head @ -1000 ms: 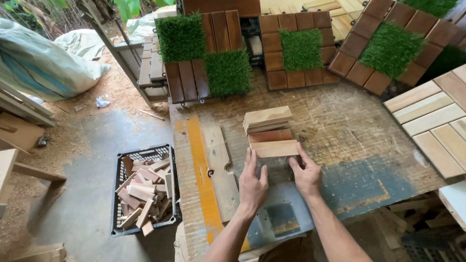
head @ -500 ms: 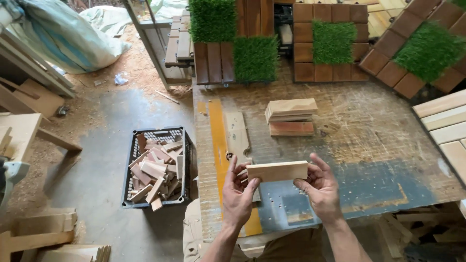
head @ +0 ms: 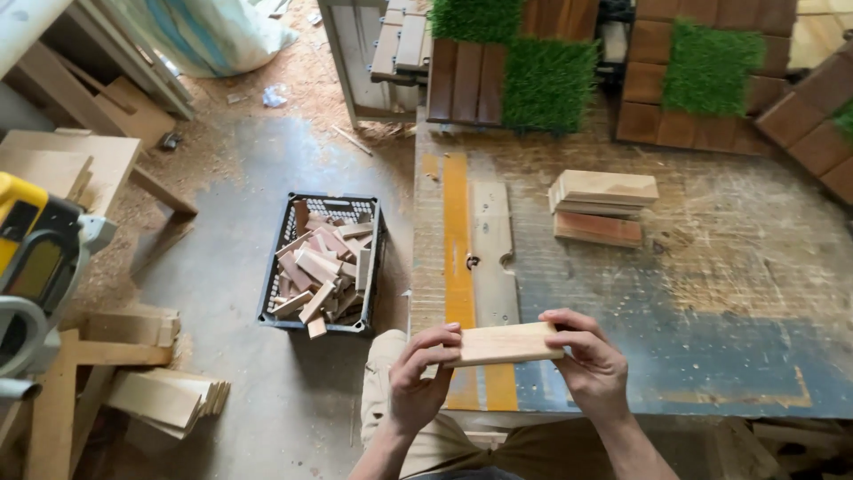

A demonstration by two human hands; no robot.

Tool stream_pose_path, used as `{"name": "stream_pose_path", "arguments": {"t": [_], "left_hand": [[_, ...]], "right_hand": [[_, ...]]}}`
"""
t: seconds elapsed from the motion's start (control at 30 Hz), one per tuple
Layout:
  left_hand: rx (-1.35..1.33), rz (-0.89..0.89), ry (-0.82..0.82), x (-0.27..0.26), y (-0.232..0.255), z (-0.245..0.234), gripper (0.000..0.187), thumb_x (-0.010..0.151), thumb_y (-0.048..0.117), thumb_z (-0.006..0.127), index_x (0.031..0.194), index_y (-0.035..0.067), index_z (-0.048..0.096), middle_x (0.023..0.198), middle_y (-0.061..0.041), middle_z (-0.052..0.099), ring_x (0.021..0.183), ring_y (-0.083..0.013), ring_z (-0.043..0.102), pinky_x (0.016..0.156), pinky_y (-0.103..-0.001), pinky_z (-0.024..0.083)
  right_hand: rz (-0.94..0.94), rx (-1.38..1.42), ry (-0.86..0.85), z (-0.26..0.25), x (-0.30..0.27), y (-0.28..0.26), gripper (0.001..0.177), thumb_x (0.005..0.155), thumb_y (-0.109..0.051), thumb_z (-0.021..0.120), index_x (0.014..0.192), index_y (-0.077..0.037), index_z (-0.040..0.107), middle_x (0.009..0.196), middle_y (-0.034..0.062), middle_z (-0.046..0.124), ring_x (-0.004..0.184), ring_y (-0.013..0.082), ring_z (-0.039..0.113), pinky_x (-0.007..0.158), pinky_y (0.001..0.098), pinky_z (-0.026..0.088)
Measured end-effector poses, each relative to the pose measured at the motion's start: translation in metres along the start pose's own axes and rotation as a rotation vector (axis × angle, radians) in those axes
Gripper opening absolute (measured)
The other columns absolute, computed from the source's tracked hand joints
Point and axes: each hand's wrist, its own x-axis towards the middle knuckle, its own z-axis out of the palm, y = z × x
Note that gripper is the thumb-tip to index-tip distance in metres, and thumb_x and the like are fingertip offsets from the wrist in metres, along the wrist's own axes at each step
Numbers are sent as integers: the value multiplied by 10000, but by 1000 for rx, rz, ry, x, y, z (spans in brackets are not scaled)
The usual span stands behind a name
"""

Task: The person repeatedly picks up small rectangular wooden blocks from a black crate and sands them on a stationary sanding board. After sanding, the blocks are placed into a neat stack on the workbench. The process is repeated for multiple blocks throughout the video.

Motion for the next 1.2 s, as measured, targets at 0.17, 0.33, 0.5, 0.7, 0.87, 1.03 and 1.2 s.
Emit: {"name": "stream_pose_path", "arguments": {"t": [0.17, 0.33, 0.5, 0.7, 0.87, 1.03, 1.2], "left_hand": [[112, -447, 148, -24, -13, -37, 400, 878, 114, 778, 1265, 57, 694, 1145, -118, 773, 1007, -206, 746, 878, -296, 648], [127, -960, 462, -14, -15, -54, 496, 822, 175, 799, 1302, 85, 712, 1238, -101, 783, 1039, -125, 747, 931, -241, 624], [471, -915, 218, -16, -36, -66, 601, 861, 409, 735, 1370, 100, 652, 1342, -90, 715, 1242, -176, 673, 1046, -302, 529], [561, -772, 264, -24, -56, -59, 488, 875, 354, 806, 1304, 136, 720, 1074, -139, 769, 941, -272, 769, 775, -315, 660], [820, -275, -22, -15, -48, -55, 581, 908, 334, 777, 1397, 54, 634, 1444, -179, 595, 1368, -376, 506, 1139, -494, 397], [807, -117, -233, -19, -61, -43, 306, 996, 352, 666, 1225, 166, 748, 1489, -22, 606, 1521, -342, 345, 1233, -548, 164], [834, -124, -268, -10, -97, -43, 303, 989, 372, 671, 1228, 206, 757, 1440, 11, 646, 1494, -301, 408, 1222, -597, 172]], "right_hand": [[46, -258, -141, 23, -2, 16, 542, 839, -58, 788, 1353, -33, 616, 1144, 94, 735, 993, 176, 710, 954, 274, 616], [30, -457, -391, 56, 4, 29, 729, 870, -210, 798, 1494, -22, 472, 1138, 97, 644, 945, 160, 647, 899, 253, 613], [-60, -947, -401, 70, 6, 60, 832, 824, -574, 740, 1483, -107, 540, 1445, 164, 496, 1325, 304, 409, 1131, 471, 362], [-34, -966, -312, 78, 5, 67, 596, 828, -643, 722, 1309, -292, 699, 1551, -4, 502, 1456, 282, 381, 1165, 460, 257], [64, -979, -352, 78, 18, 49, 535, 828, -633, 717, 1249, -305, 733, 1632, 21, 402, 1531, 365, 229, 1181, 606, 151], [157, -965, -449, 76, 22, 50, 523, 866, -603, 682, 1314, -335, 694, 1698, 19, 274, 1577, 392, 69, 1139, 770, 33], [154, -966, -414, 84, 37, 63, 480, 940, -548, 613, 1306, -249, 699, 1699, 49, 285, 1582, 377, 82, 1141, 774, 60]]}}
